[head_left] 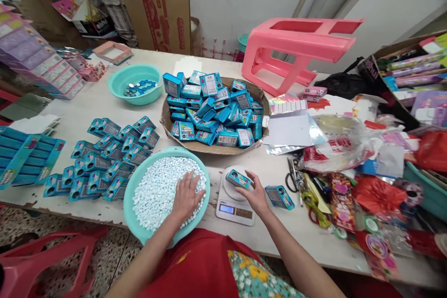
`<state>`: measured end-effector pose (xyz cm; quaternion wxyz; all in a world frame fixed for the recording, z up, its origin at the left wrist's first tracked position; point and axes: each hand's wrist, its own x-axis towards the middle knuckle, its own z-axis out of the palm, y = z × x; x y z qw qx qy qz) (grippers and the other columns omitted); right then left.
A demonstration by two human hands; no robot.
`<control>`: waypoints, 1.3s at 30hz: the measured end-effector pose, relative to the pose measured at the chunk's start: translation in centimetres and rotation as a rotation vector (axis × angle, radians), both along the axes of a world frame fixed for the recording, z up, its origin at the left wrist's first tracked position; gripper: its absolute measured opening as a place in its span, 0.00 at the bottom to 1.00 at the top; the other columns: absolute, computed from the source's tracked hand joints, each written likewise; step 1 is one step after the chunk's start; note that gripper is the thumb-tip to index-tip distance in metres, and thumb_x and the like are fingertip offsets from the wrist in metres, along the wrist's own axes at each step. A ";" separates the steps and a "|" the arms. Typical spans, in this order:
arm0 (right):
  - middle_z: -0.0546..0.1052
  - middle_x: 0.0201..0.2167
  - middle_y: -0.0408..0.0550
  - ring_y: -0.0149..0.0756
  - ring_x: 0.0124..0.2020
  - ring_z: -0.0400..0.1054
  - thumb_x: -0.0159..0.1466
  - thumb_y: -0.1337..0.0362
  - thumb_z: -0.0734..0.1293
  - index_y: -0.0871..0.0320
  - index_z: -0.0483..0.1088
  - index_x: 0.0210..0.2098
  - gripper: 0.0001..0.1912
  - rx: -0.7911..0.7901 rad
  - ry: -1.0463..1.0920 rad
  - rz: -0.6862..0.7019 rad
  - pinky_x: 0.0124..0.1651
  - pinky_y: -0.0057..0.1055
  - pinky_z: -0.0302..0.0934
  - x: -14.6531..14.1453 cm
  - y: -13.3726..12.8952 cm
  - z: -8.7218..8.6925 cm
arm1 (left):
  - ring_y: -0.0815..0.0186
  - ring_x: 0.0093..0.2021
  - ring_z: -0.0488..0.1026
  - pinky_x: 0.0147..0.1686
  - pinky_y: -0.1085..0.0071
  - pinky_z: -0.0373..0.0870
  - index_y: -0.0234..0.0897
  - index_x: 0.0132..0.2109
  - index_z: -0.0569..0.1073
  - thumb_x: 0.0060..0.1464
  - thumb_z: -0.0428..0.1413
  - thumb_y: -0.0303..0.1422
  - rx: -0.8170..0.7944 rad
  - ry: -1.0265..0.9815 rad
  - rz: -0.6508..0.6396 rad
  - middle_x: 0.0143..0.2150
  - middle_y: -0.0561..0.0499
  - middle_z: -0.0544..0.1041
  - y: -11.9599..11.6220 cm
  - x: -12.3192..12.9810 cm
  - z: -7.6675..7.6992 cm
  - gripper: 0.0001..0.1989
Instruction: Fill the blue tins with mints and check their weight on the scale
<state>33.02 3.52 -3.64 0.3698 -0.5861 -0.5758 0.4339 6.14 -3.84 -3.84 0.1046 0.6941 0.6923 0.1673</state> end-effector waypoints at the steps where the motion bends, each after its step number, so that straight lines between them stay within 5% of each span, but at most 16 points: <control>1: 0.70 0.52 0.54 0.46 0.53 0.64 0.49 0.54 0.73 0.56 0.64 0.52 0.33 0.022 -0.005 -0.025 0.55 0.47 0.59 0.4 0.2 0.4 | 0.52 0.62 0.53 0.58 0.53 0.51 0.38 0.57 0.65 0.59 0.48 0.41 -0.002 0.055 -0.015 0.62 0.42 0.60 -0.1 0.1 -0.3 0.21; 7: 0.74 0.43 0.53 0.41 0.43 0.70 0.55 0.53 0.69 0.58 0.69 0.43 0.20 0.062 -0.002 -0.203 0.49 0.44 0.64 4.2 1.4 2.7 | 0.52 0.49 0.65 0.43 0.58 0.63 0.38 0.53 0.69 0.62 0.41 0.39 -0.092 0.291 0.045 0.52 0.41 0.69 2.1 -1.9 -0.9 0.19; 12: 0.76 0.40 0.52 0.40 0.41 0.70 0.56 0.53 0.69 0.57 0.71 0.41 0.18 0.065 0.003 -0.266 0.48 0.43 0.64 5.8 0.7 3.2 | 0.54 0.44 0.68 0.36 0.64 0.65 0.37 0.53 0.68 0.62 0.42 0.39 -0.171 0.227 0.090 0.47 0.41 0.71 4.1 -3.8 -1.0 0.19; 20: 0.76 0.38 0.52 0.39 0.40 0.70 0.55 0.53 0.70 0.57 0.71 0.40 0.18 0.007 0.047 -0.246 0.47 0.42 0.64 5.7 -0.5 2.7 | 0.60 0.45 0.70 0.44 0.68 0.65 0.39 0.46 0.70 0.59 0.46 0.41 -0.036 -0.210 0.286 0.46 0.48 0.74 2.7 -5.7 1.5 0.15; 28: 0.73 0.46 0.54 0.42 0.45 0.68 0.55 0.51 0.69 0.57 0.68 0.46 0.24 -0.015 0.002 -0.073 0.45 0.41 0.65 2.8 -0.2 2.6 | 0.58 0.45 0.69 0.42 0.65 0.64 0.40 0.42 0.73 0.58 0.44 0.32 -0.201 -0.067 0.269 0.43 0.47 0.74 1.4 -5.8 2.5 0.13; 31: 0.71 0.49 0.54 0.45 0.48 0.66 0.50 0.51 0.72 0.57 0.66 0.49 0.31 0.042 -0.086 0.040 0.47 0.42 0.63 1.2 -0.2 1.6 | 0.58 0.43 0.70 0.41 0.65 0.65 0.39 0.39 0.73 0.54 0.48 0.34 -0.157 -0.291 0.393 0.41 0.47 0.75 1.2 -6.0 2.2 0.10; 34: 0.73 0.41 0.51 0.44 0.44 0.67 0.52 0.49 0.70 0.58 0.70 0.43 0.25 0.106 -0.151 0.072 0.46 0.41 0.62 -0.3 0.0 1.2 | 0.63 0.34 0.70 0.33 0.69 0.65 0.36 0.38 0.72 0.46 0.55 0.38 -0.175 -0.823 0.589 0.34 0.48 0.74 1.2 -6.1 2.1 0.12; 37: 0.74 0.37 0.49 0.42 0.39 0.68 0.55 0.50 0.69 0.57 0.71 0.41 0.20 0.175 -0.170 0.081 0.44 0.38 0.62 -1.5 0.3 2.9 | 0.69 0.29 0.69 0.27 0.74 0.62 0.34 0.39 0.70 0.39 0.59 0.36 -0.234 -1.321 0.654 0.32 0.49 0.73 1.4 -6.1 3.0 0.18; 39: 0.74 0.37 0.48 0.41 0.39 0.68 0.57 0.52 0.68 0.56 0.71 0.42 0.18 0.224 -0.172 0.138 0.43 0.37 0.62 -2.4 0.4 5.0 | 0.71 0.26 0.67 0.25 0.76 0.60 0.32 0.37 0.70 0.39 0.60 0.36 -0.318 -1.389 0.615 0.31 0.50 0.72 1.6 -5.8 4.7 0.16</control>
